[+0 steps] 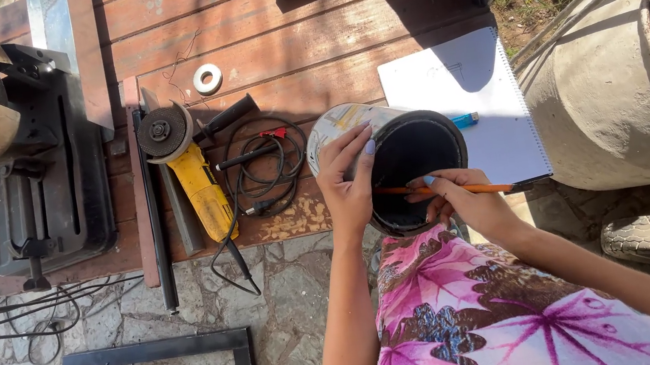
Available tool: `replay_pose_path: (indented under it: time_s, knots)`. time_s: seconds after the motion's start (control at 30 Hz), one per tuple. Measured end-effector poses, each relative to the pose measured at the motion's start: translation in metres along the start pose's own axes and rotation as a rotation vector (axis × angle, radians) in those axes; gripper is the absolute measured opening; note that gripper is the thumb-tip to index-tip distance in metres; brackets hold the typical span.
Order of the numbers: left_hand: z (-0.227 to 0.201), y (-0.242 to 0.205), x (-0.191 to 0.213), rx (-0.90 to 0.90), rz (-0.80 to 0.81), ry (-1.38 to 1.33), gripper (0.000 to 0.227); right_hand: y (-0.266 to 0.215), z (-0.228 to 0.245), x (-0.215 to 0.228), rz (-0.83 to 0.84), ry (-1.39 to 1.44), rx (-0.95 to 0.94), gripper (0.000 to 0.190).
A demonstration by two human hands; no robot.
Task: The person stirs paint in a bucket using a brush and then applies the paint to the wooden roof of a small structure.
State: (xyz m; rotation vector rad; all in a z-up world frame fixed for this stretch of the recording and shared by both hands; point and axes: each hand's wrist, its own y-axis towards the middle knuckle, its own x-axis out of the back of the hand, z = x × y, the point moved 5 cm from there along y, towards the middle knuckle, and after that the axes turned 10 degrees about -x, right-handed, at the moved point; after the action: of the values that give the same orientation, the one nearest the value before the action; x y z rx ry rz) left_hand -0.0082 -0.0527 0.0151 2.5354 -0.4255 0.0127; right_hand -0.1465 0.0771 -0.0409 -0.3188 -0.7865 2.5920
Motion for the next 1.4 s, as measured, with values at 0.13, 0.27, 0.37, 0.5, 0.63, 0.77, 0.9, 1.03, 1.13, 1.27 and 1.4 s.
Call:
replay_pose_path:
  time_s: [0.13,0.27,0.37,0.5,0.63,0.77,0.9,1.03,1.13,1.27,1.4]
  knots:
    - [-0.001,0.001,0.000,0.008,-0.015,-0.003,0.021,0.002,0.002,0.005,-0.029,0.043,0.139,0.032]
    - [0.001,0.000,0.002,0.014,-0.029,-0.001,0.021,-0.010,0.014,0.009,-0.198,-0.389,0.306,0.027]
    - [0.000,-0.001,0.003,0.015,-0.037,-0.005,0.021,-0.017,0.021,0.005,-0.231,-0.635,0.419,0.025]
    - [-0.007,0.002,-0.004,0.006,-0.005,-0.016,0.020,-0.009,0.021,0.003,-0.114,-0.738,0.407,0.026]
    - [-0.005,0.001,-0.009,-0.001,0.008,-0.006,0.020,-0.026,0.051,-0.015,-0.083,-0.755,0.286,0.027]
    - [-0.003,0.001,-0.006,0.002,-0.005,0.008,0.020,-0.018,0.033,-0.017,0.005,-0.567,0.148,0.031]
    - [-0.003,0.003,-0.002,0.002,-0.020,-0.006,0.021,-0.024,0.049,-0.015,-0.067,-0.531,0.211,0.031]
    - [-0.002,0.003,-0.003,-0.003,-0.022,0.009,0.020,-0.017,0.035,-0.010,-0.132,-0.710,0.352,0.028]
    - [-0.004,0.001,-0.003,0.003,-0.016,-0.004,0.020,-0.018,0.024,-0.005,-0.142,-0.859,0.499,0.024]
    - [-0.005,-0.001,-0.005,0.013,-0.001,-0.014,0.020,-0.007,0.017,0.004,-0.066,-0.796,0.464,0.024]
    - [-0.003,0.001,-0.005,-0.007,-0.014,-0.004,0.020,-0.033,0.056,-0.017,0.022,-0.709,0.247,0.028]
